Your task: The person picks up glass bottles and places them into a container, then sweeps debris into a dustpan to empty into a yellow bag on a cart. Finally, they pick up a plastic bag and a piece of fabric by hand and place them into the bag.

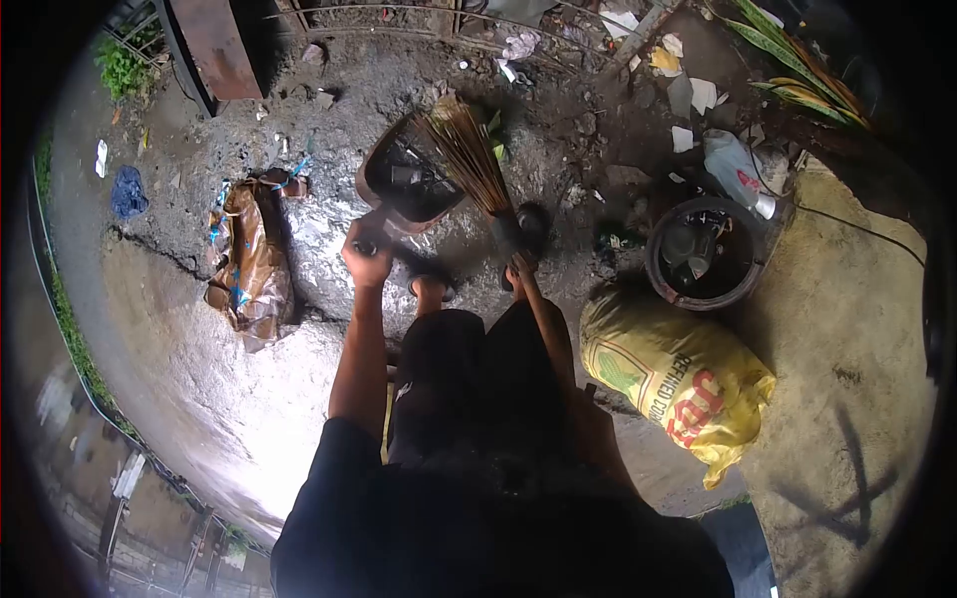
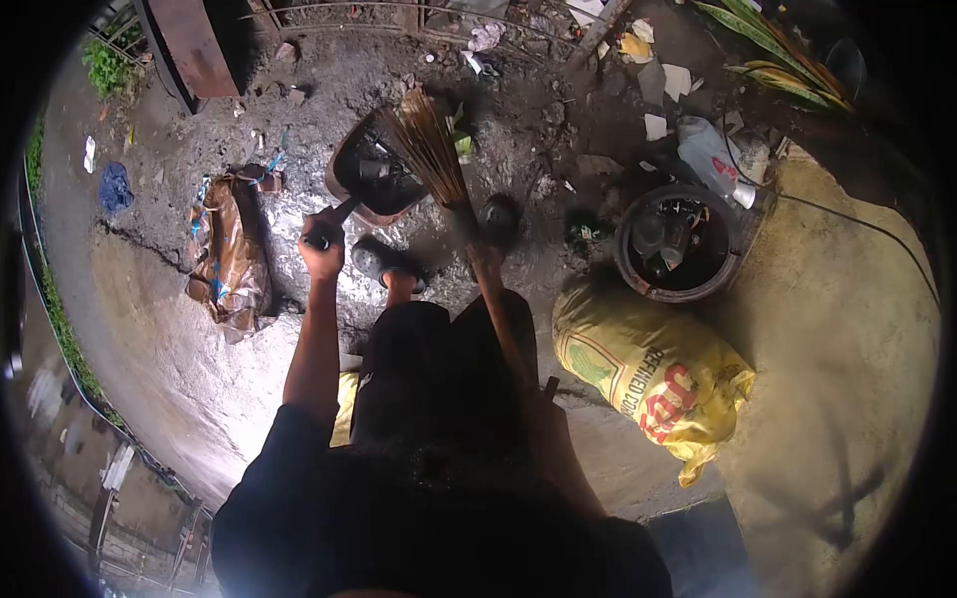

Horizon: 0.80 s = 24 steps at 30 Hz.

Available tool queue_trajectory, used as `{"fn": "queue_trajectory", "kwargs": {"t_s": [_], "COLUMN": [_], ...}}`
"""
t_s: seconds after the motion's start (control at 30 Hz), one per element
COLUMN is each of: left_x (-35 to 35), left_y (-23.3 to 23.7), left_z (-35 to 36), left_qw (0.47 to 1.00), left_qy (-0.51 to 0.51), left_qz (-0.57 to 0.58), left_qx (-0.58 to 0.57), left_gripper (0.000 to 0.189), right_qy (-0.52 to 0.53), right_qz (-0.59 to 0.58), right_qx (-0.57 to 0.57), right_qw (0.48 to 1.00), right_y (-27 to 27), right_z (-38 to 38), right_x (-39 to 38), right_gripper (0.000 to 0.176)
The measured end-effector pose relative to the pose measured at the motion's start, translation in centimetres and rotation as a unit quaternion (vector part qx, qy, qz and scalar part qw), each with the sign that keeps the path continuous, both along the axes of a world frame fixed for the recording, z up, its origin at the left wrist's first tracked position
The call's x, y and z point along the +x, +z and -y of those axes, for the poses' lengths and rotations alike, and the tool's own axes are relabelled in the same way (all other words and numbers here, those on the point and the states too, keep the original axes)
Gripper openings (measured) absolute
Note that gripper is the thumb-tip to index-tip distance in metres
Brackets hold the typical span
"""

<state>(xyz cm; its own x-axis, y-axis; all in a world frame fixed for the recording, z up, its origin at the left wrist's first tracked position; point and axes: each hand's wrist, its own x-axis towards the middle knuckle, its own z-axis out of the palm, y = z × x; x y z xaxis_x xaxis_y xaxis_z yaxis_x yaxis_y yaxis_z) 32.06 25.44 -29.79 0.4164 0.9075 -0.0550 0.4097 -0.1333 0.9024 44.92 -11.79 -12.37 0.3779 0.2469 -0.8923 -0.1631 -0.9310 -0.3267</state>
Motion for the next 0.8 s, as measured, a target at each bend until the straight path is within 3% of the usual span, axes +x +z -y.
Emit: {"fn": "queue_trajectory", "kwargs": {"t_s": [0.1,0.2,0.27,0.33,0.4,0.43,0.47,0.53,0.57,0.6,0.63,0.67,0.73,0.8], "left_x": [-1.0,-0.7,-0.3,-0.5,-0.4,-0.6,-0.8,-0.7,0.0,0.2,-0.1,-0.6,-1.8,-0.9], "left_y": [-1.7,-2.5,-3.1,-3.1,-2.6,-2.6,-2.1,-1.0,-0.2,1.7,1.4,1.0,-1.4,-1.5], "left_z": [0.5,0.8,0.6,0.5,0.8,1.0,1.3,1.7,1.7,1.8,1.7,1.7,1.4,1.2], "left_qw": [1.000,0.998,0.999,0.997,0.998,0.998,0.998,0.999,0.999,0.999,1.000,0.999,0.999,0.997], "left_qy": [0.006,0.003,-0.017,-0.033,-0.042,-0.048,-0.051,-0.037,-0.027,-0.018,-0.023,-0.028,-0.025,-0.029], "left_qz": [0.028,0.036,0.028,0.027,0.009,-0.009,-0.008,-0.010,0.026,-0.023,-0.002,0.018,0.004,0.005], "left_qx": [-0.013,-0.051,-0.025,-0.060,-0.046,-0.037,-0.040,-0.030,0.018,-0.021,-0.021,-0.023,-0.041,-0.077], "left_gripper": [0.018,0.019,0.023,0.034,0.036,0.034,0.034,0.025,0.015,0.010,0.009,0.008,0.012,0.015], "right_qy": [0.026,-0.065,-0.065,-0.126,0.040,0.000,-0.003,-0.132,-0.134,-0.056,0.022,0.019,0.022,-0.053], "right_qz": [0.002,-0.036,-0.014,0.012,0.088,0.129,0.131,-0.068,-0.064,-0.033,-0.002,-0.003,0.160,0.064], "right_qx": [-0.069,-0.121,-0.066,-0.058,0.087,0.143,0.141,0.029,0.032,-0.008,-0.048,-0.046,0.015,-0.030], "right_qw": [0.997,0.990,0.996,0.990,0.992,0.981,0.981,0.988,0.988,0.998,0.999,0.999,0.987,0.996], "right_y": [3.9,2.4,-3.1,-3.1,-5.6,-6.6,-5.1,-1.0,1.2,3.7,4.8,3.1,-1.6,-2.2], "right_z": [-0.7,-2.2,-2.3,-4.8,-2.7,-0.3,0.3,-0.8,-2.2,-3.9,-4.8,-3.5,0.4,-6.5], "right_x": [1.7,4.0,5.4,5.8,3.8,1.9,1.1,1.0,1.4,1.7,1.7,1.3,0.4,5.0], "right_gripper": [0.036,0.037,0.037,0.037,0.037,0.038,0.038,0.037,0.037,0.038,0.038,0.038,0.040,0.042]}}
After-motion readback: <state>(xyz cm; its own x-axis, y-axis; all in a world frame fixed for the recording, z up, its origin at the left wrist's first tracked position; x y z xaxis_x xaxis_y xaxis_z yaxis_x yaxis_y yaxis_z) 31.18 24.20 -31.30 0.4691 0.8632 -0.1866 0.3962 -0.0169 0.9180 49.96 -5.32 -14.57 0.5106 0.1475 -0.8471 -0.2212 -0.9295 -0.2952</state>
